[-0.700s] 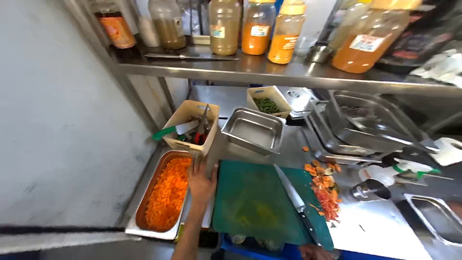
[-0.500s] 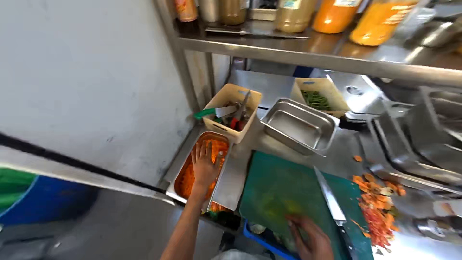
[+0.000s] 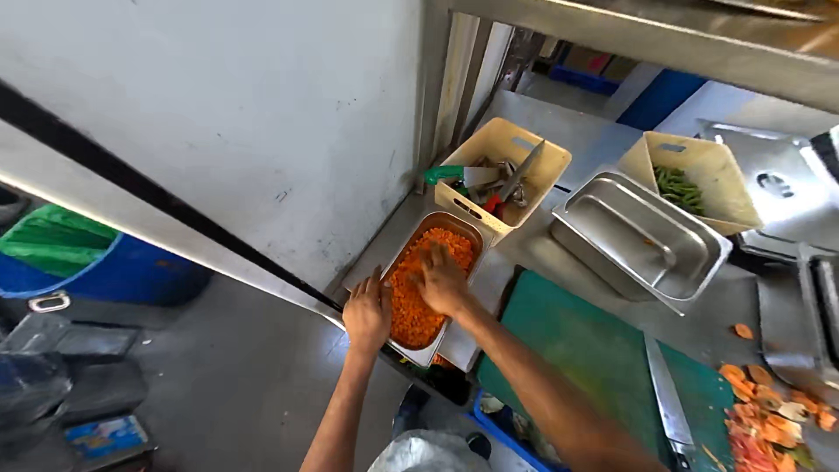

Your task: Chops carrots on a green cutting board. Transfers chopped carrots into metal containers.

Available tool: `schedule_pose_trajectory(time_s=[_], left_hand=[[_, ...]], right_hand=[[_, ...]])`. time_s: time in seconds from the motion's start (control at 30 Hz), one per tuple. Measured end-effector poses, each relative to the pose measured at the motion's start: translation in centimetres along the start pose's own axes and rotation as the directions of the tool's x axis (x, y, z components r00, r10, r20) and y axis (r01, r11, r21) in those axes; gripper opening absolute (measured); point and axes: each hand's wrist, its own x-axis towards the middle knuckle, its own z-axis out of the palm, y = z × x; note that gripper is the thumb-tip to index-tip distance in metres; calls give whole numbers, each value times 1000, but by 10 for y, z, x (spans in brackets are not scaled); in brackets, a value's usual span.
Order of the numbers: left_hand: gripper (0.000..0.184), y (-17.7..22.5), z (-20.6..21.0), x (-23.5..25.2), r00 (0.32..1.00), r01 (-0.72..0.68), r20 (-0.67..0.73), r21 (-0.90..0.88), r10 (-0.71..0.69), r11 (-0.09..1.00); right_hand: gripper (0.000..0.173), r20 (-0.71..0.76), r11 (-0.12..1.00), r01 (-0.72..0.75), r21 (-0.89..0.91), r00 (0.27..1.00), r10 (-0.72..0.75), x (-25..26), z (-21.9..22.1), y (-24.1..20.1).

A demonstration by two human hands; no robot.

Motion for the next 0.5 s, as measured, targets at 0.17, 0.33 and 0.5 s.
schedule_pose_trajectory(time_s=[0.17, 0.33, 0.5], left_hand=[[49, 1, 1, -1, 998, -18, -54, -14, 17, 1000], [45, 3, 2, 0, 999, -10, -50, -14, 9, 1000], [44, 2, 1, -1, 998, -5, -62, -23, 3, 1000]], right_hand=[[58, 144, 990, 136, 36, 980, -140, -42, 12, -30], [45, -40, 980, 191, 52, 981, -189, 18, -22, 35], [42, -88, 1000, -2, 17, 996, 3, 17, -32, 49]])
